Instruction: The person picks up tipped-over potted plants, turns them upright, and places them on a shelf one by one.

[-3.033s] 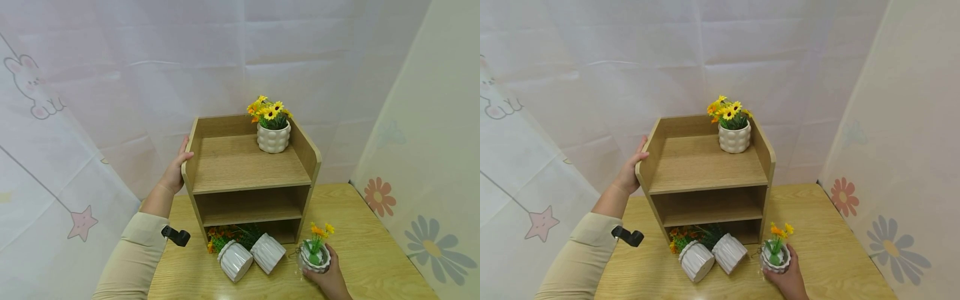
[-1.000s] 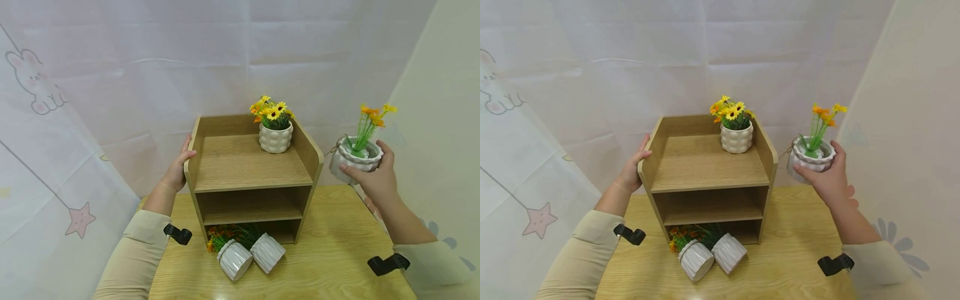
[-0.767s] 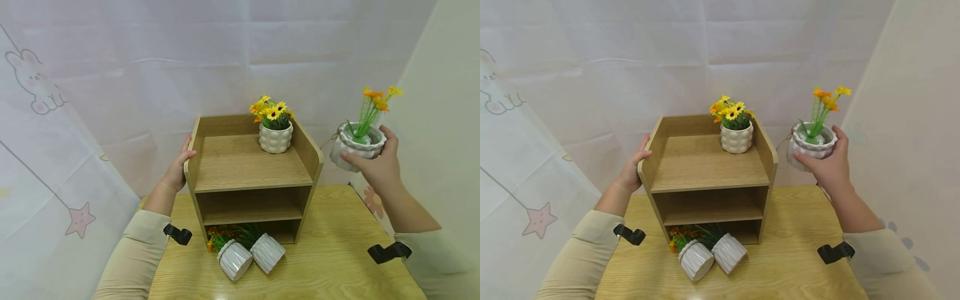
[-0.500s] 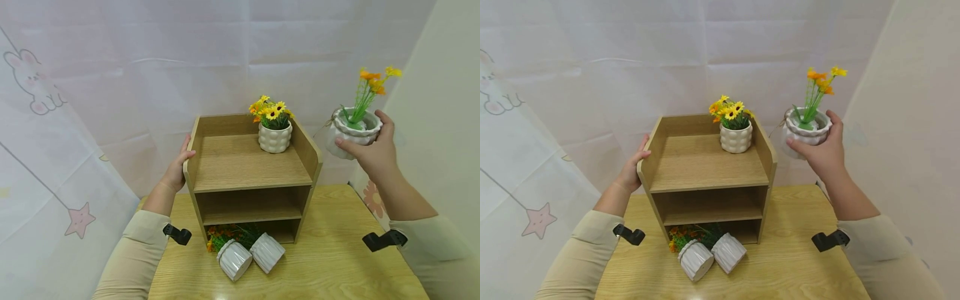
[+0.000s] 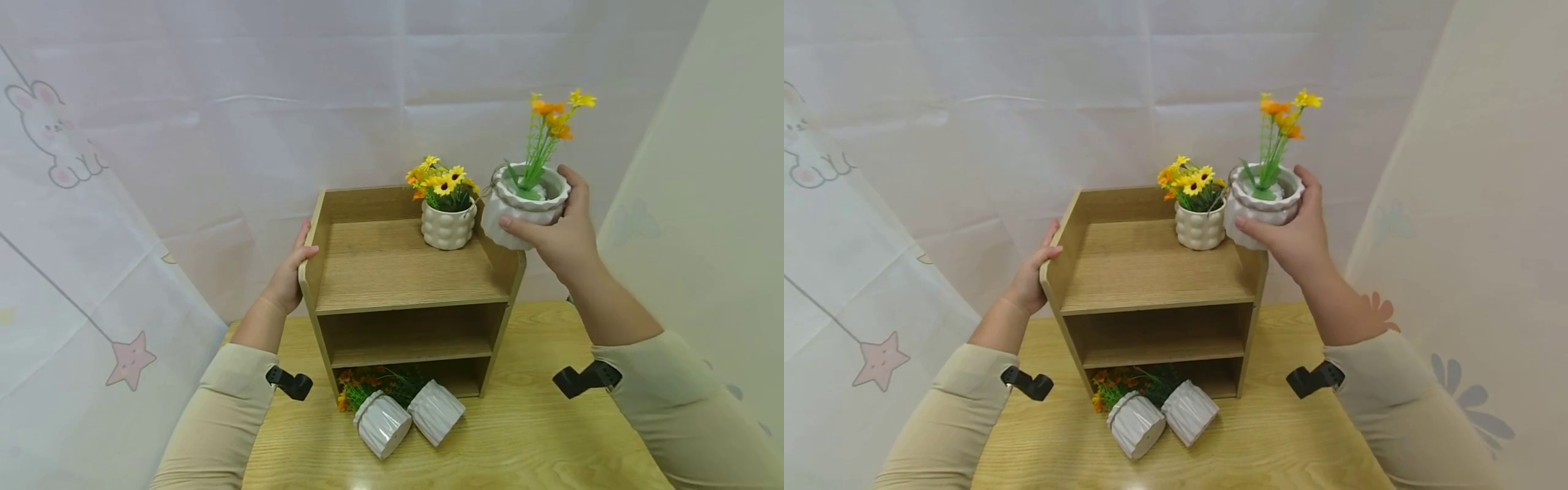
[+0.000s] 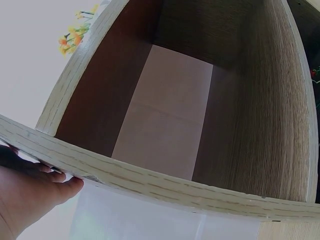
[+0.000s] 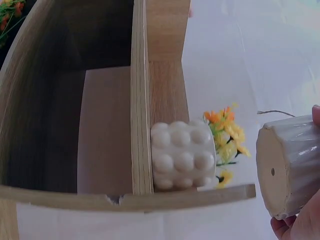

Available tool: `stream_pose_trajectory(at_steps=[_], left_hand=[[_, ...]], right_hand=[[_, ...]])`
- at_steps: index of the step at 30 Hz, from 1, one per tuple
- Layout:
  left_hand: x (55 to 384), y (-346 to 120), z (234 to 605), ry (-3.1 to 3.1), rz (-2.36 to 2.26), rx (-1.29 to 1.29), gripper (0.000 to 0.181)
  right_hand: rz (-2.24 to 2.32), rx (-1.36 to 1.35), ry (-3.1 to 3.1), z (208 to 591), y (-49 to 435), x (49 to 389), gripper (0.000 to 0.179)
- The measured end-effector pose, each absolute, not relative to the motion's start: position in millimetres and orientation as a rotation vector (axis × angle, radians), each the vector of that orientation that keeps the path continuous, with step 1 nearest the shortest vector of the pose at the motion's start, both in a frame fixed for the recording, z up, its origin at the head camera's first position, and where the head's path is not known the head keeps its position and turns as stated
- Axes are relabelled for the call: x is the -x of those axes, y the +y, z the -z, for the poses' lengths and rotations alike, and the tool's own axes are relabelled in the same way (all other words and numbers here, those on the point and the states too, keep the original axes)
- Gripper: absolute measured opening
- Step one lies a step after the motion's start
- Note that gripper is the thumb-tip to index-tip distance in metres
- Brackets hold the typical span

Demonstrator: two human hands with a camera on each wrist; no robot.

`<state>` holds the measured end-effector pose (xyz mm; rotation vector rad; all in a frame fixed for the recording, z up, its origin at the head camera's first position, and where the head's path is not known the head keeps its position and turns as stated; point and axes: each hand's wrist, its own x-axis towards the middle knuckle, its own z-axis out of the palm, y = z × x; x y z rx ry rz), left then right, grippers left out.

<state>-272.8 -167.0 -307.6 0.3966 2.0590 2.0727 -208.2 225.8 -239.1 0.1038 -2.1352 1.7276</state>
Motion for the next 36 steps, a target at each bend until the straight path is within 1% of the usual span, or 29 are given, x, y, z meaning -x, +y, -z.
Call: stream_pose_trajectory(at_steps=[15,24,36], left_hand=[[272,-166,308,2.055,-2.074,-0.388,0.076],[272,-167,308,2.061,-2.084,-0.405,0.076],[271,-167,309,2.065,-2.078,-0.396,0.076]], right_hand=[[-1.711,-0.179,-2.217,252,181,215,0.113],[-1.677,-0.199,-2.229,262,168,221,0.114],[-1.713,-0.123,-2.29,285,158,227,0.113]])
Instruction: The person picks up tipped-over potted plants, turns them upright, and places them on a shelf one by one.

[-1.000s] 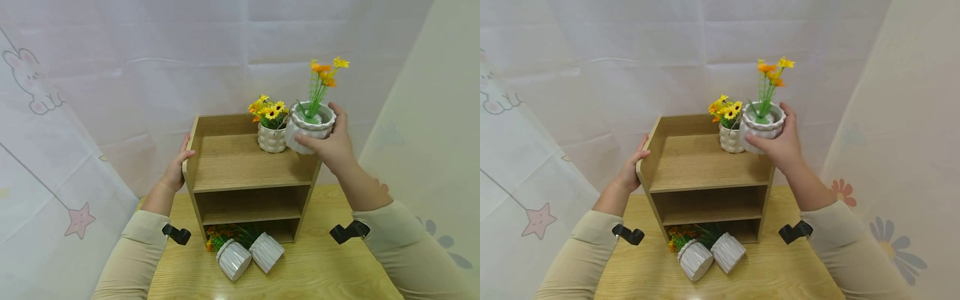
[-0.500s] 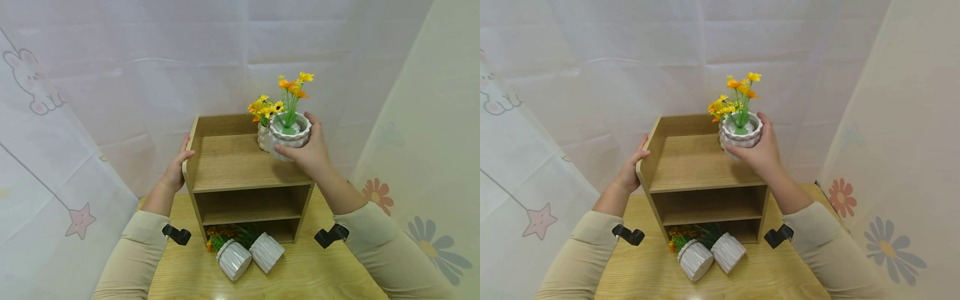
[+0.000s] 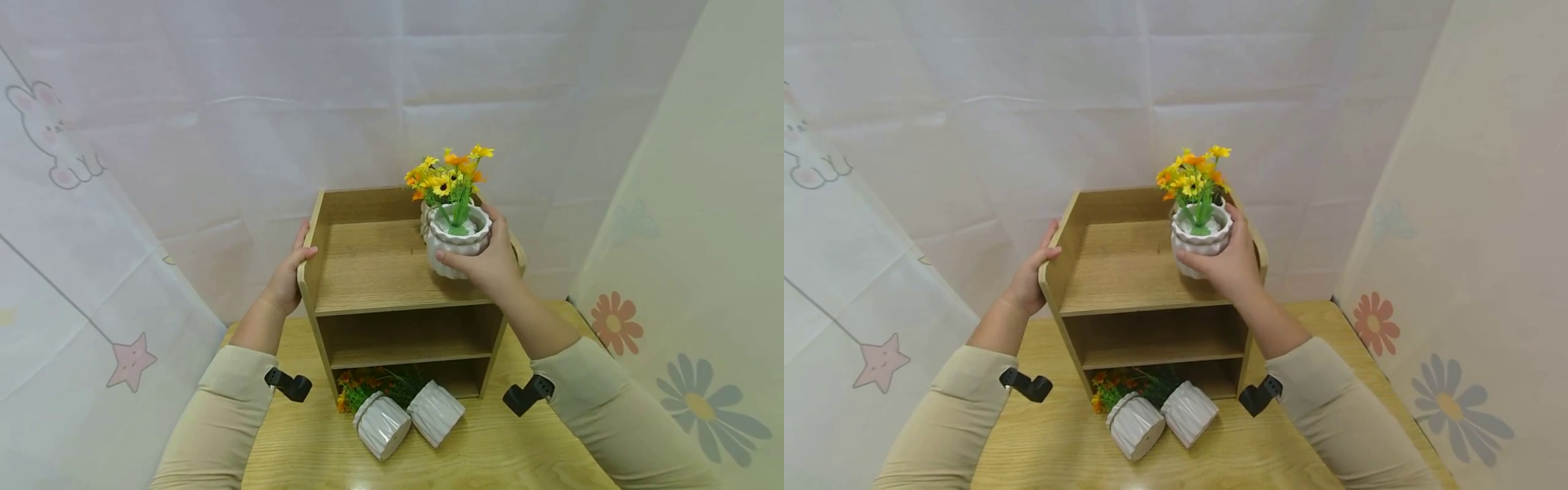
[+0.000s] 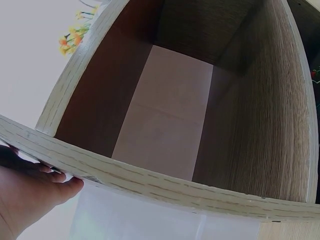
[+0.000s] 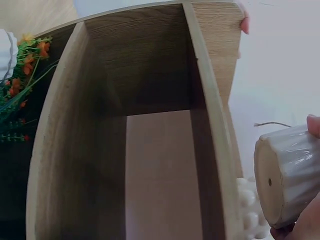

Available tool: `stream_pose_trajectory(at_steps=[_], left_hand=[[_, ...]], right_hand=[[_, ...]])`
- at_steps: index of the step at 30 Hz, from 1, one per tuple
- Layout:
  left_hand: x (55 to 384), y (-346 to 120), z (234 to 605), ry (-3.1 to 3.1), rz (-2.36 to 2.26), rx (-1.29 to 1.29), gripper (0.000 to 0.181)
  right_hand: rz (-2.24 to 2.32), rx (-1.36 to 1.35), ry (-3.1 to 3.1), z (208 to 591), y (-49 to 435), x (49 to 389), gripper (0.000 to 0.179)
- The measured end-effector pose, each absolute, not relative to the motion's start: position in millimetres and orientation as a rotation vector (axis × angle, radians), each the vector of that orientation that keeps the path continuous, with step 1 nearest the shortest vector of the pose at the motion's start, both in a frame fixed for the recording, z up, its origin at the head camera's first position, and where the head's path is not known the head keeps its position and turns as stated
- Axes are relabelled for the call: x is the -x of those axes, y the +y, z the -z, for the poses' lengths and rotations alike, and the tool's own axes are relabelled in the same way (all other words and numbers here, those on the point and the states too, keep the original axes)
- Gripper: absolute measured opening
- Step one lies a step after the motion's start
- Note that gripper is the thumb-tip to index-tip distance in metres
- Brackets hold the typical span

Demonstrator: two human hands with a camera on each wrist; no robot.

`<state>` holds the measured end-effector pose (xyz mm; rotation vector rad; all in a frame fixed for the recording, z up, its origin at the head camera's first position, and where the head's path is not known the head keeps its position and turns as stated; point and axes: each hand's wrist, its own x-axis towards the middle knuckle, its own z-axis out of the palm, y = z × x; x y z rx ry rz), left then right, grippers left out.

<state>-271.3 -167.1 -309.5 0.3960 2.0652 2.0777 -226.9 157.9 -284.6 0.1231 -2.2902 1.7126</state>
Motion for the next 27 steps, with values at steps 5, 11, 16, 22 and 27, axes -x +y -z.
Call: stream_pose_trajectory(at_steps=[5,11,16,22,27], left_hand=[[271,-167,309,2.068,-2.081,-0.399,0.077],[272,-167,309,2.065,-2.079,-0.398,0.077],[273,-168,310,2.057,-2.08,-0.382,0.076],[273,-168,310,2.06,-2.086,-0.371,0.077],[272,-167,309,2.064,-2.084,-0.375,0.077]], right_hand=[[-1.674,-0.097,-2.318,295,158,232,0.113],[-1.639,-0.054,-2.358,305,157,234,0.112],[-1.629,-0.041,-2.376,310,157,235,0.112],[-1.615,-0.035,-2.373,314,156,237,0.112],[-1.609,-0.021,-2.383,315,157,238,0.112]])
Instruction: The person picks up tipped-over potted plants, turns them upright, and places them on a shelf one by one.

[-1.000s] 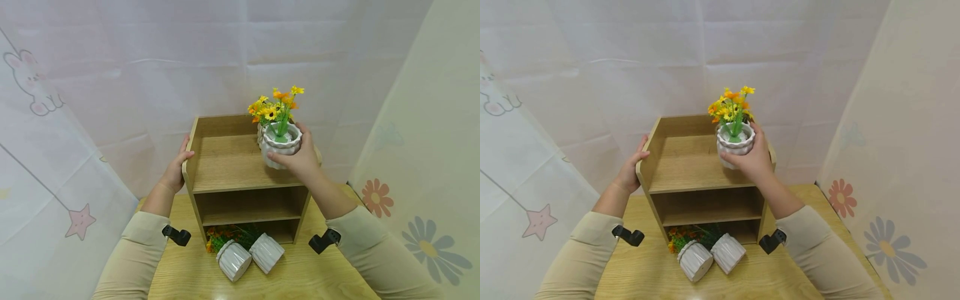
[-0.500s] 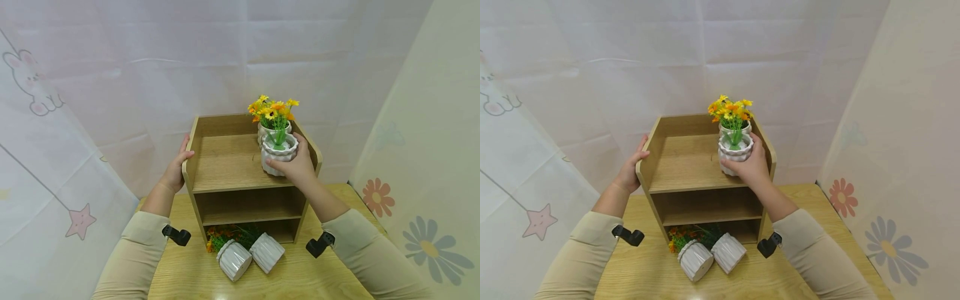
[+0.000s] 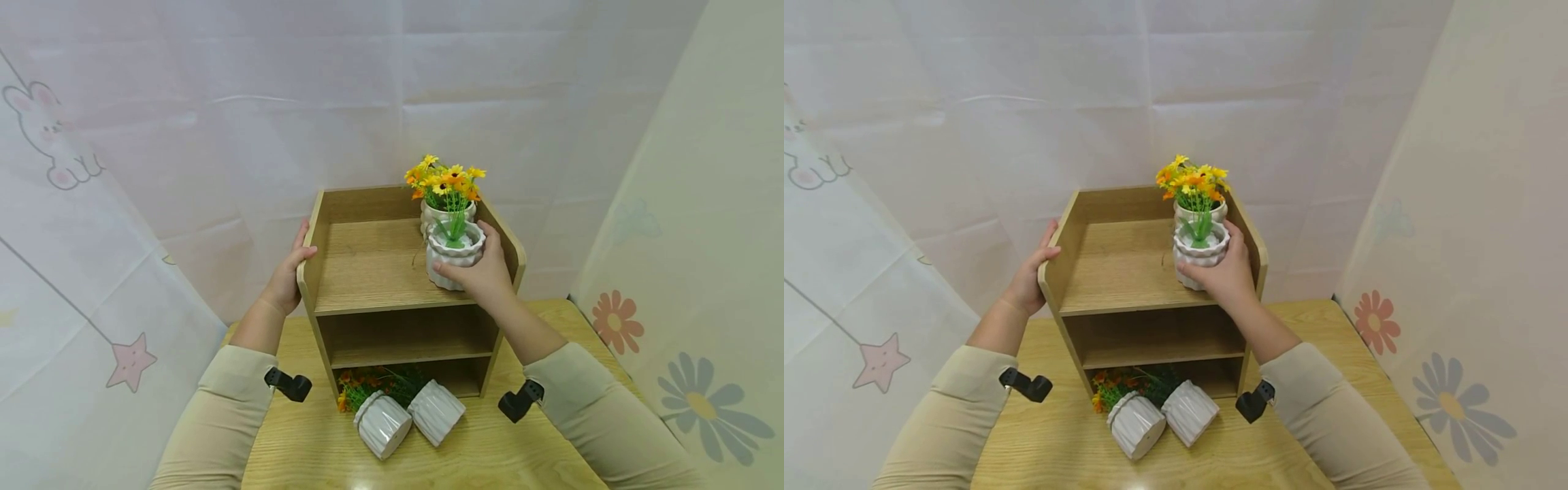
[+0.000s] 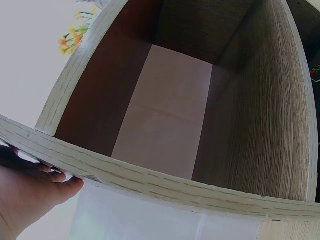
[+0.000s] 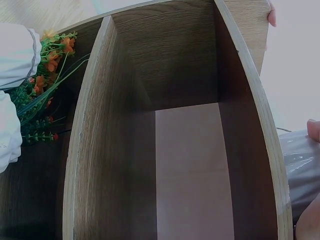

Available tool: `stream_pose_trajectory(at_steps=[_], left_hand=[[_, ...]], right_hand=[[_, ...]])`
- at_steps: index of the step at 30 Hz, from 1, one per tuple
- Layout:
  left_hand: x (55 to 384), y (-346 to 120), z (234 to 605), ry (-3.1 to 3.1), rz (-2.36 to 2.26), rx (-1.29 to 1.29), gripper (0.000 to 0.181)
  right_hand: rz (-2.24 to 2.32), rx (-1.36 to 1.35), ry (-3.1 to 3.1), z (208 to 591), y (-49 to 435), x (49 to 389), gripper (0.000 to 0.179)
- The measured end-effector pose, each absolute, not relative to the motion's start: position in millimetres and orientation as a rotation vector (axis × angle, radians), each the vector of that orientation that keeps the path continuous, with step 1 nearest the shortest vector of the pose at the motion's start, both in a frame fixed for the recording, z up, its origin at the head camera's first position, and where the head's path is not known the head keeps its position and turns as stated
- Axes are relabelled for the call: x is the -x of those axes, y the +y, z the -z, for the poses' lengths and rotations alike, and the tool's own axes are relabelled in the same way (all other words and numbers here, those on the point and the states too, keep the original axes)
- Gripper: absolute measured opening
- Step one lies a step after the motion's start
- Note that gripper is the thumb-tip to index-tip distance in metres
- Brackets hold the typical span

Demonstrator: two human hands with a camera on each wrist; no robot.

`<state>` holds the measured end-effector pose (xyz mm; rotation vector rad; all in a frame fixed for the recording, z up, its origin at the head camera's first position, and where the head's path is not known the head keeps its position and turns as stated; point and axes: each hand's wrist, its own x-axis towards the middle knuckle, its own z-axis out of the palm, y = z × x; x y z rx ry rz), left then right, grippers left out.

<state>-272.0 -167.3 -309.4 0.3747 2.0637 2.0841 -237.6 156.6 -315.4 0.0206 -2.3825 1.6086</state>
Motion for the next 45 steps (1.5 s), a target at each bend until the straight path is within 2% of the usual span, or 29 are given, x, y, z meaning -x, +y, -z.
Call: stream_pose_trajectory(at_steps=[23,45], left_hand=[[271,-167,307,2.059,-2.09,-0.381,0.077],[272,-167,311,2.055,-2.101,-0.404,0.077]], right_hand=[[-1.625,-0.052,-2.362,321,158,237,0.118],[-1.621,-0.129,-2.252,324,160,204,0.112]])
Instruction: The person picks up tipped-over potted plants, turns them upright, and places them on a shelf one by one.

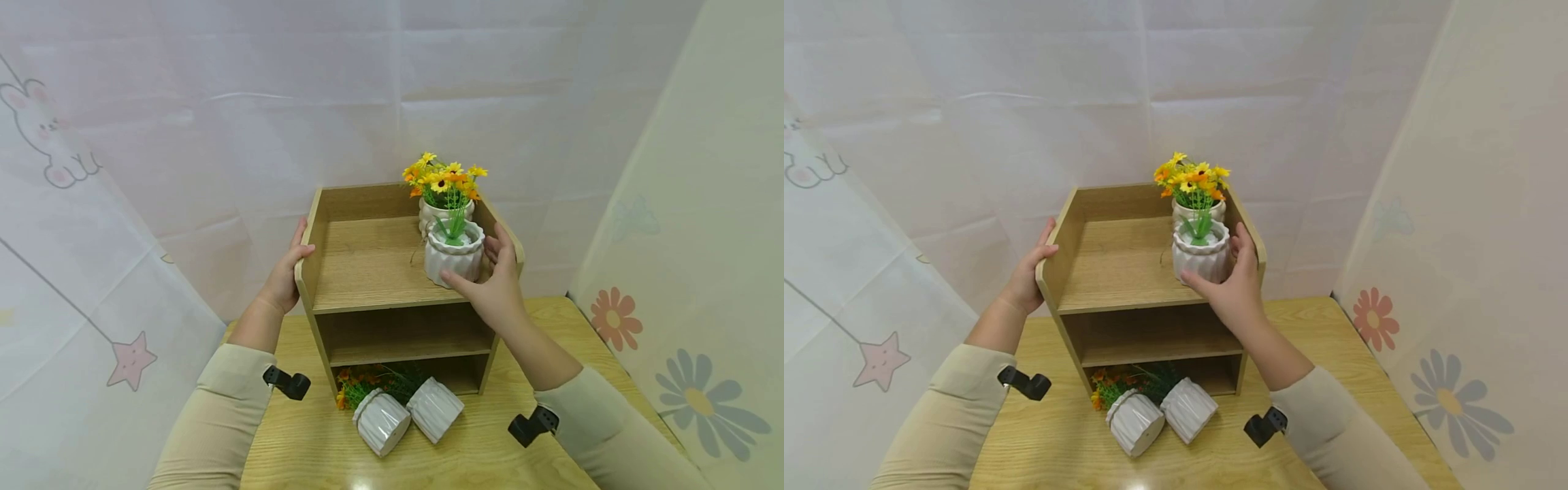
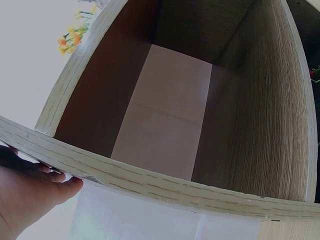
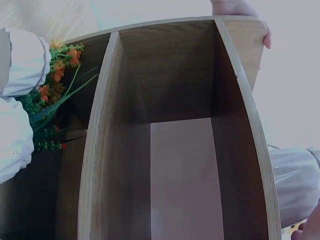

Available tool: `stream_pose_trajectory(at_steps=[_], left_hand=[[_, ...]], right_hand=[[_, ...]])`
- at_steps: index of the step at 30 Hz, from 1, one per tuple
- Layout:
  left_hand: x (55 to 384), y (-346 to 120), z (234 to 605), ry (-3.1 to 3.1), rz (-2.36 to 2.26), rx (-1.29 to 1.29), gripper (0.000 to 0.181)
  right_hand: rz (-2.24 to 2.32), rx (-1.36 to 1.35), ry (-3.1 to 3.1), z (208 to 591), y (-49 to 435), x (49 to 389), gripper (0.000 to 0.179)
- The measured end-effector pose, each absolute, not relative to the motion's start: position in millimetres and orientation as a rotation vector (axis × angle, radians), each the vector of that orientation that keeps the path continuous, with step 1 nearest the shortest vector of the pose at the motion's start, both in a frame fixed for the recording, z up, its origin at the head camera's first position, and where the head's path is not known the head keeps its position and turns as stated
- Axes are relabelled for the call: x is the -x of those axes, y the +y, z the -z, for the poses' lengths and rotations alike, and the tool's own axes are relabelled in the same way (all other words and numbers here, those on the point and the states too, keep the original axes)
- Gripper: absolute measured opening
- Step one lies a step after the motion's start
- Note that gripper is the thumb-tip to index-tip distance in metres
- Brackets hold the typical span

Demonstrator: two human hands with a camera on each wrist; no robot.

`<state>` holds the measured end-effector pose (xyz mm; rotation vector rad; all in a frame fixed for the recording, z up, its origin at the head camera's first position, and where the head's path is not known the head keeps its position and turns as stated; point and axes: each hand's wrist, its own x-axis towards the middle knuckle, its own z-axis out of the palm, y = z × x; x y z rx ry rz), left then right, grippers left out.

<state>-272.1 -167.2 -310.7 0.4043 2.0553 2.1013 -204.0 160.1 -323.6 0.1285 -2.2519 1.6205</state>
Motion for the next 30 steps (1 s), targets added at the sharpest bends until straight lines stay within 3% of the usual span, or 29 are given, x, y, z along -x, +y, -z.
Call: stream_pose_trajectory(at_steps=[30], left_hand=[[272,-167,310,2.045,-2.107,-0.393,0.077]], right_hand=[[-1.572,-0.233,-2.296,353,161,154,0.098]])
